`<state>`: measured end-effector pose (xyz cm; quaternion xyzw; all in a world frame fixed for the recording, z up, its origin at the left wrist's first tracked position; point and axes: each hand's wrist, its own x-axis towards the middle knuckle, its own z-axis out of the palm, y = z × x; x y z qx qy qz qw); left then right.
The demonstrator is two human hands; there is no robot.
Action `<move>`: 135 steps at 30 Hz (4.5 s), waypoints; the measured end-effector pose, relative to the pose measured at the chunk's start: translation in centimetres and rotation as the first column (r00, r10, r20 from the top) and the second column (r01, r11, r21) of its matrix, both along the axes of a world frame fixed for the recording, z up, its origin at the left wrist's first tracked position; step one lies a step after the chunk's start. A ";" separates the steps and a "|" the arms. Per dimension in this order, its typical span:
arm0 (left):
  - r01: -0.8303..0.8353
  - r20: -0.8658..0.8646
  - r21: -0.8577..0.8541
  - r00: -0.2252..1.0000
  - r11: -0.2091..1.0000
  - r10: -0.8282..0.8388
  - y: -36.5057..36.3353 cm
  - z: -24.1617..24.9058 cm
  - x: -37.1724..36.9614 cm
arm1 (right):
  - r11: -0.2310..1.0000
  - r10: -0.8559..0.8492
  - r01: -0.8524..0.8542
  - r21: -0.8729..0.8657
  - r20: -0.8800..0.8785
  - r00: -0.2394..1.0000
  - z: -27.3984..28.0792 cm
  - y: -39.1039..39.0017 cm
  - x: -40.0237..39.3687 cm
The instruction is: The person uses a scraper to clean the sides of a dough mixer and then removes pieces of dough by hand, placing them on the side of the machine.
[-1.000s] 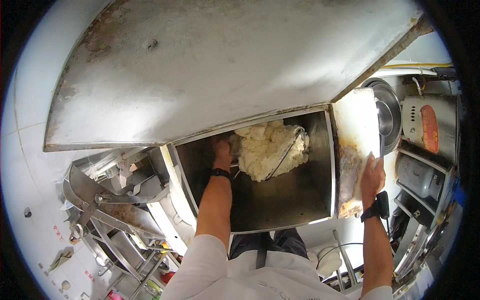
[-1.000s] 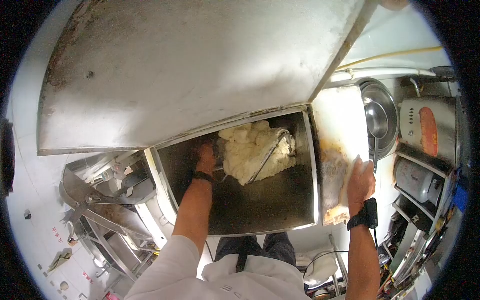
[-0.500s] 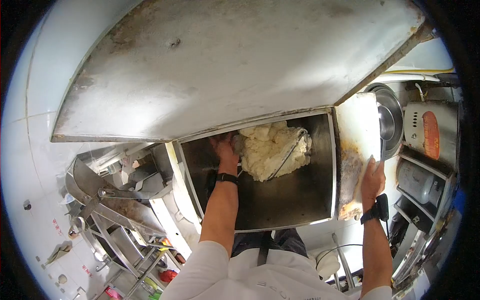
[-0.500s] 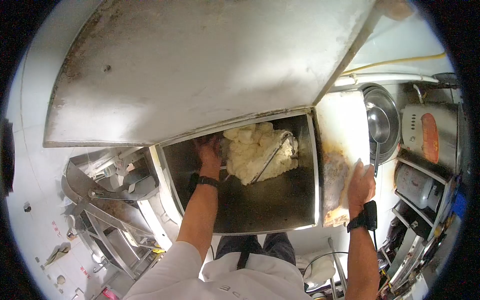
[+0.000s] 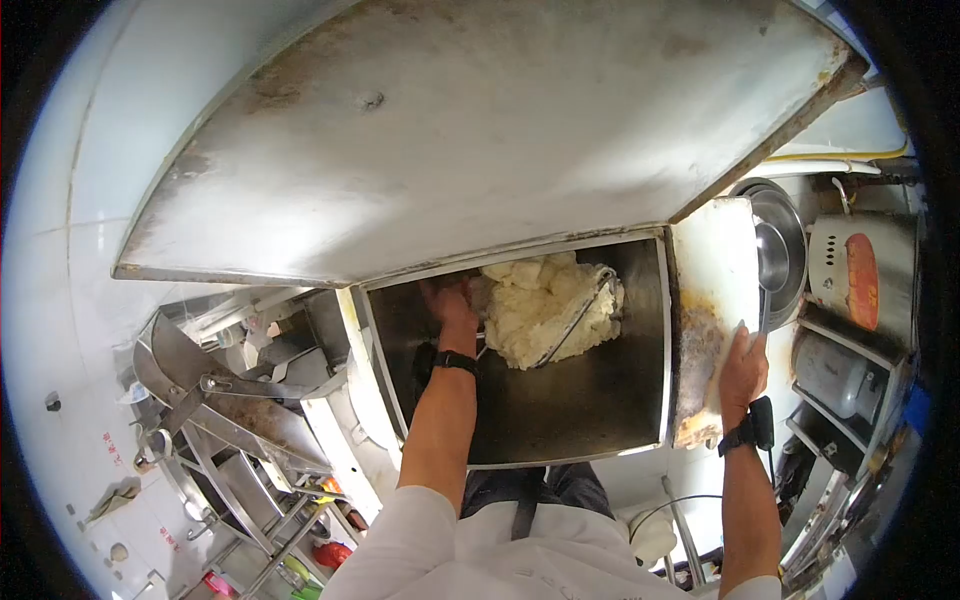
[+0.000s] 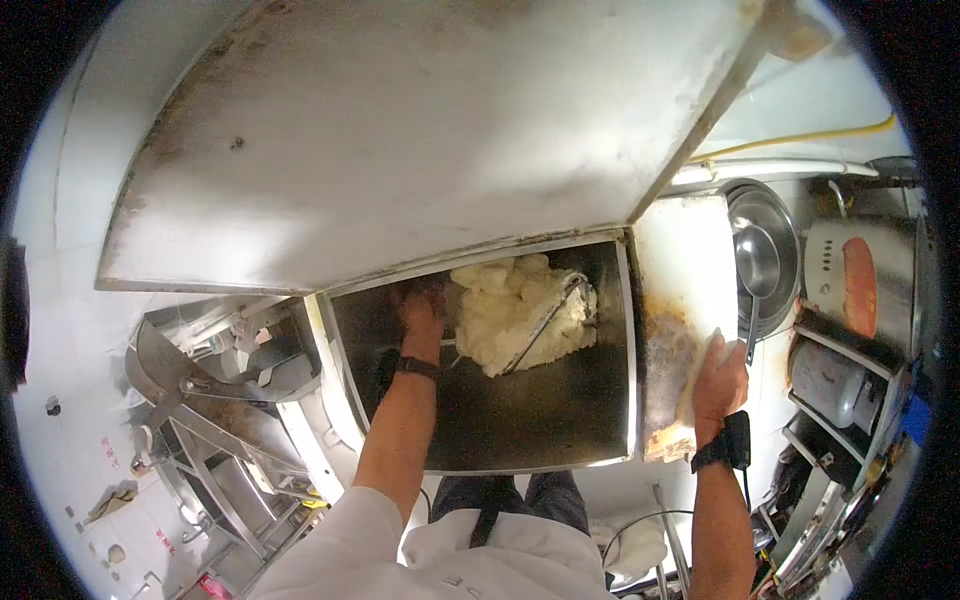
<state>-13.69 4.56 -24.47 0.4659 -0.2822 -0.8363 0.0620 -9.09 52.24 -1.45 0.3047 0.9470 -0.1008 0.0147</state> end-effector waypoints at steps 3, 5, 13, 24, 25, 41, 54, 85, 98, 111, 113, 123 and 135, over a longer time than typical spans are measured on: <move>0.195 -0.485 0.230 0.872 0.953 -0.061 -1.0 0.5 0.9 | 1.000 -0.018 0.017 0.005 0.037 0.999 0.5 -0.1 0.0; 0.053 -0.249 -0.009 0.967 0.999 -0.053 2.0 3.0 -1.4 | 1.000 0.011 -0.011 -0.013 -0.001 1.000 0.6 -0.7 -0.9; 0.568 0.220 -0.731 0.720 0.377 -0.658 -1.3 -4.3 0.8 | 0.998 0.037 -0.041 -0.049 -0.090 0.995 0.9 -0.7 -0.4; 0.812 0.795 -0.577 0.534 -0.088 -0.288 1.8 1.6 2.3 | 0.999 0.033 -0.035 -0.026 -0.056 0.998 -0.2 -0.2 -0.5; 0.811 0.791 -0.579 0.536 -0.080 -0.295 3.2 1.5 2.9 | 1.000 -0.002 0.001 -0.021 -0.029 1.000 -0.1 0.1 -0.3; 0.552 0.744 -0.660 0.388 -0.509 -0.543 2.4 25.5 10.4 | 0.994 0.004 -0.007 -0.113 -0.024 1.000 3.1 -1.4 -0.6; 0.055 0.677 -0.680 0.431 -0.731 -0.597 -3.8 25.3 14.0 | 0.959 0.100 -0.156 -0.236 -0.234 0.967 1.3 7.2 15.6; 0.031 0.575 -0.754 0.512 -0.656 -0.638 -4.4 24.6 13.7 | 0.774 0.631 -0.628 0.084 -0.012 0.776 -8.7 5.0 17.9; 0.011 0.550 -0.760 0.544 -0.650 -0.634 -4.2 25.2 14.0 | 0.690 -0.416 0.217 -0.690 -0.133 0.900 2.4 7.8 16.3; 0.045 0.573 -0.757 0.526 -0.652 -0.629 -4.2 25.0 13.6 | 0.981 0.086 -0.111 -0.162 -0.156 0.984 0.4 -0.5 -1.4; 0.076 0.589 -0.753 0.521 -0.654 -0.618 -4.4 24.4 13.7 | 0.966 0.148 -0.182 -0.183 -0.186 0.971 1.5 -1.1 -0.9; 0.061 0.625 -0.717 0.497 -0.694 -0.602 -3.8 25.1 13.4 | 0.994 0.101 -0.108 -0.030 -0.163 0.981 2.0 -3.0 -0.9; 0.124 0.678 -0.686 0.466 -0.717 -0.568 -3.6 25.5 13.5 | 0.994 0.088 -0.101 -0.041 -0.237 0.968 2.1 -3.2 -0.9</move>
